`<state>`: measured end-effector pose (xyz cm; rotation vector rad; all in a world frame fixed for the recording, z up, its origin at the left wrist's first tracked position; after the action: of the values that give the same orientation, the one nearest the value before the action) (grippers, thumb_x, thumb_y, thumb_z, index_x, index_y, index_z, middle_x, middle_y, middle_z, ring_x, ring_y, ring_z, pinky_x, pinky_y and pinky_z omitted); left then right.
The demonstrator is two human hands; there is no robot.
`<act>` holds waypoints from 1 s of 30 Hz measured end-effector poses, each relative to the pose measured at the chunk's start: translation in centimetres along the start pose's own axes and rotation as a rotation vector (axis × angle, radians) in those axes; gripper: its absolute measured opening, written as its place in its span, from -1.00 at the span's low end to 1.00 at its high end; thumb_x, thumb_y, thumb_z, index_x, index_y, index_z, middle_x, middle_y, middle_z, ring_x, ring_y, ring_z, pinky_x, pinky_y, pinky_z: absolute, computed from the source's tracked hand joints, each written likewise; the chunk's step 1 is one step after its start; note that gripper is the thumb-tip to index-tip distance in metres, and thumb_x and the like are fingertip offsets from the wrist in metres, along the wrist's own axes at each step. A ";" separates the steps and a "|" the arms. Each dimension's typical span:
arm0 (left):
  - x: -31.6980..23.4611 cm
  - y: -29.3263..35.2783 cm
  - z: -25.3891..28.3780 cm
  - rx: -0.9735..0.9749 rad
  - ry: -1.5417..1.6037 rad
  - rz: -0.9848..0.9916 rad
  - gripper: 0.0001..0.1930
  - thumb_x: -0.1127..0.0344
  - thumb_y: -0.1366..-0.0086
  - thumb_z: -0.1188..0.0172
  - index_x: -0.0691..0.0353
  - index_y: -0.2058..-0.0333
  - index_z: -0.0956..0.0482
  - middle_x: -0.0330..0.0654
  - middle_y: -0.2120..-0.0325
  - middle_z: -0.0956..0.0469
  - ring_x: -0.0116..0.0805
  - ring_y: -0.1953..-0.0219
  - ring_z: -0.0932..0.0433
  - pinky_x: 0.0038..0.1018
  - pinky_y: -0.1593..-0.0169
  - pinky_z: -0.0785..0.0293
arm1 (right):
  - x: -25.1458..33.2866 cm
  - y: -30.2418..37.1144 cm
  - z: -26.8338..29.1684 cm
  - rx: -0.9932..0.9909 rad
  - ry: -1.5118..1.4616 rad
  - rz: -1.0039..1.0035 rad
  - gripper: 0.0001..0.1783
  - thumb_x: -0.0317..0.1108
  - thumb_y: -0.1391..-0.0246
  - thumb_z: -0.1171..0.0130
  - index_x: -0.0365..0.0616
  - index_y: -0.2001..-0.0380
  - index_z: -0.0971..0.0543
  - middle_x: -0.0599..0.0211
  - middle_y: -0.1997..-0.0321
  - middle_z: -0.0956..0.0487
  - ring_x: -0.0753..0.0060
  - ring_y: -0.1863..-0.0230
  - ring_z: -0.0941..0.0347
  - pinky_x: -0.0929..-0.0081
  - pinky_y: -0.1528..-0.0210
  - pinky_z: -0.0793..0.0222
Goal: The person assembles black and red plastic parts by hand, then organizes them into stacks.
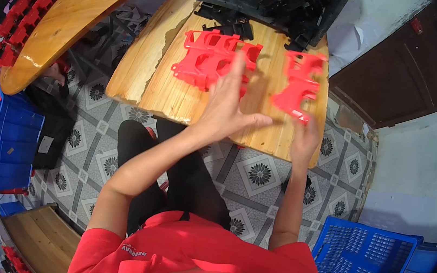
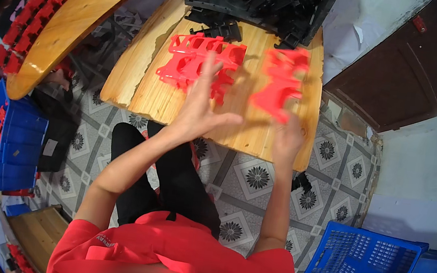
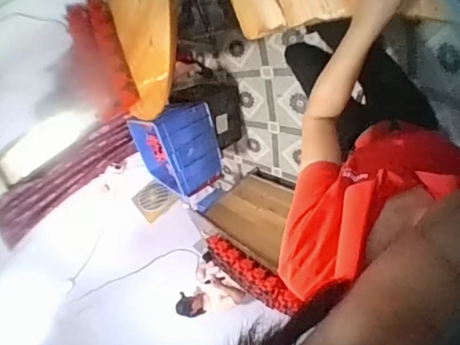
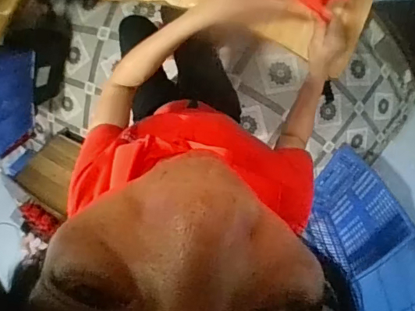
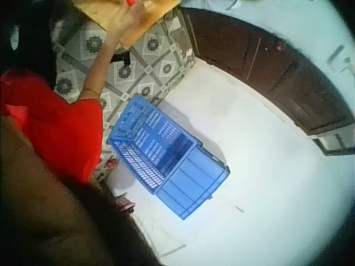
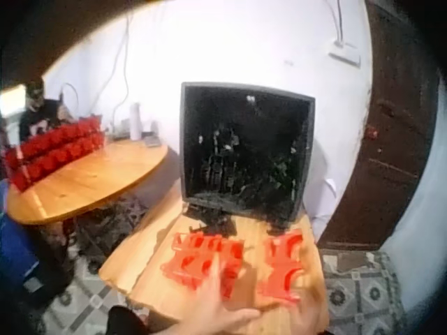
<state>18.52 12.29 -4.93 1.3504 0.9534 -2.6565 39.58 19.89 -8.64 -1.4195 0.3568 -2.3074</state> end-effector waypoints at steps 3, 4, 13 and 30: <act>-1.6 0.6 2.1 -0.050 0.877 0.269 0.18 0.21 -0.15 -0.39 0.08 -0.41 0.46 0.13 -0.26 -0.17 -0.03 -0.20 -0.36 -0.19 -0.21 -0.33 | 9.9 0.7 -2.0 0.463 0.146 0.873 -0.80 -0.25 -0.05 -0.27 -0.11 0.31 -0.57 0.34 0.34 -0.56 0.31 0.21 -0.53 0.08 -0.15 -0.25; -1.3 1.1 2.8 -0.014 1.025 0.423 0.16 0.34 -0.15 -0.37 0.05 -0.40 0.47 0.09 -0.28 -0.11 -0.11 -0.20 -0.38 -0.25 -0.17 -0.42 | 11.7 0.2 -2.4 0.646 0.023 0.888 -0.85 -0.36 -0.14 -0.19 -0.24 0.34 -0.58 0.30 0.28 -0.59 0.25 0.19 -0.53 0.11 -0.18 -0.24; 2.8 9.9 10.8 -0.180 1.177 0.651 0.12 -0.03 -0.02 -0.41 -0.01 -0.41 0.17 0.06 -0.30 -0.09 0.03 -0.20 -0.38 -0.04 -0.14 -0.48 | 4.9 -28.3 -15.7 -0.222 0.558 0.935 -0.83 -0.35 -0.02 -0.22 -0.05 0.28 -0.66 0.23 0.12 -0.59 0.20 0.00 -0.45 0.22 0.00 -0.34; 6.0 14.5 13.5 -0.182 1.218 0.609 0.05 0.11 -0.12 -0.37 0.03 -0.41 0.21 0.07 -0.33 -0.06 0.09 -0.27 -0.29 -0.02 -0.22 -0.40 | 1.7 1.2 -5.2 -0.096 0.620 0.760 -0.74 -0.42 0.10 -0.33 -0.11 0.25 -0.64 0.32 0.20 -0.61 0.28 0.16 -0.51 0.33 0.13 -0.43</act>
<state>8.90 -5.07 -10.84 2.6361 0.5568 -1.1370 34.53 18.03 -10.16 -0.4139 0.9952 -2.0058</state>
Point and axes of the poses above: each hand's wrist, its own y-axis away from the middle knuckle, its own z-axis out of the back of the hand, x = y × z, the point moved 3 cm from there along -y, towards the middle knuckle
